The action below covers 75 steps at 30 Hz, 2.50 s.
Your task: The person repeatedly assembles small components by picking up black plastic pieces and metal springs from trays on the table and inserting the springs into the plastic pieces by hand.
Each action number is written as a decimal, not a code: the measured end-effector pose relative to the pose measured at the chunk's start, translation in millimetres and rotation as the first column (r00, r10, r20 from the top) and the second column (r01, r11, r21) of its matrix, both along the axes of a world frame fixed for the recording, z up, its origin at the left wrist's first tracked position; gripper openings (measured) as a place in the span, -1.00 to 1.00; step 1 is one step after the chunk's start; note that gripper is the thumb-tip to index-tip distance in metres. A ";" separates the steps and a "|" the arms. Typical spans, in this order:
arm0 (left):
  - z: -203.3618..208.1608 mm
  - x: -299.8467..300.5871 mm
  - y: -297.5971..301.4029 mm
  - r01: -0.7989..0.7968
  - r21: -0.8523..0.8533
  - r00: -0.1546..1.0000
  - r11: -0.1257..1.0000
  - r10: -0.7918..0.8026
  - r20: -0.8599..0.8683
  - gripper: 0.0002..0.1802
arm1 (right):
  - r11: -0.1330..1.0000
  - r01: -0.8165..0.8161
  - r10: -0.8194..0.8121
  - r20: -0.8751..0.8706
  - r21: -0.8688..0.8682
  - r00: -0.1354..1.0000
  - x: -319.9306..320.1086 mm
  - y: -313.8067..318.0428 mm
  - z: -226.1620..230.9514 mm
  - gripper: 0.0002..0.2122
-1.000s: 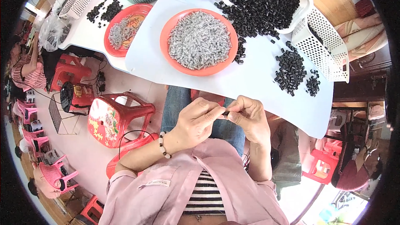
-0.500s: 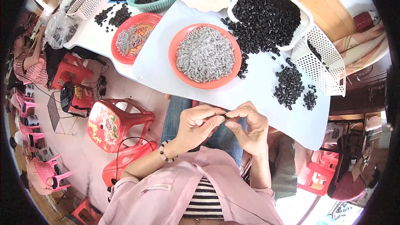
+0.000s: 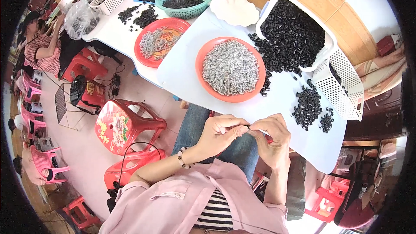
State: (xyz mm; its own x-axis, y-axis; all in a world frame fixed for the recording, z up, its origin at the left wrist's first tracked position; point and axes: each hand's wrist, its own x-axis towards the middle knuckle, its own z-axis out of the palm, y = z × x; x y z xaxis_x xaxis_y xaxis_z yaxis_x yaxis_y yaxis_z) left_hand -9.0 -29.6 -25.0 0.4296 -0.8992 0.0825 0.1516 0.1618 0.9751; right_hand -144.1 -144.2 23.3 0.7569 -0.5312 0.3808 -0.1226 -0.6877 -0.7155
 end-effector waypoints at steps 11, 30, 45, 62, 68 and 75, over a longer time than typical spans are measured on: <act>-3.4 6.3 1.6 0.185 0.077 0.951 0.980 -0.159 -0.266 -0.73 | 0.994 -0.053 0.054 0.010 -0.096 0.998 -6.2 -10.5 5.1 -0.73; -5.2 -1.0 2.5 -0.089 -0.211 0.979 0.974 0.124 0.162 -0.78 | 0.300 -0.357 -0.102 0.402 0.884 0.910 -6.0 3.2 -45.6 -0.84; -6.0 5.3 7.6 -0.026 -0.171 0.927 0.985 0.088 0.365 -0.78 | 0.291 -0.325 -0.032 0.349 0.900 0.936 -11.4 -1.7 -41.4 -0.84; -6.2 1.6 13.7 -0.050 -0.326 0.716 0.944 0.261 0.648 -0.64 | 0.331 -0.205 0.030 0.206 0.921 0.978 -13.7 3.8 -36.8 -0.87; -5.5 0.5 19.9 -0.005 -0.308 0.621 0.951 0.245 0.745 -0.55 | 0.277 -0.187 0.106 0.163 0.942 0.981 -14.4 -1.1 -40.5 -0.84; -9.8 3.0 20.5 0.019 -0.333 0.652 0.943 0.241 0.719 -0.51 | 0.185 -0.252 0.174 0.220 0.950 0.960 -15.2 -6.4 -55.5 -0.74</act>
State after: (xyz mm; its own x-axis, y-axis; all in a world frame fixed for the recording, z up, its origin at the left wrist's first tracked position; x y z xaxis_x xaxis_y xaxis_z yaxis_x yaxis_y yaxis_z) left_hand -6.0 -9.1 -34.8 0.2007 -0.7250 0.6588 -0.6368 0.4145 0.6501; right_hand -159.3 -150.5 -32.2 0.9075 -0.3348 -0.2537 -0.0338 0.5438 -0.8385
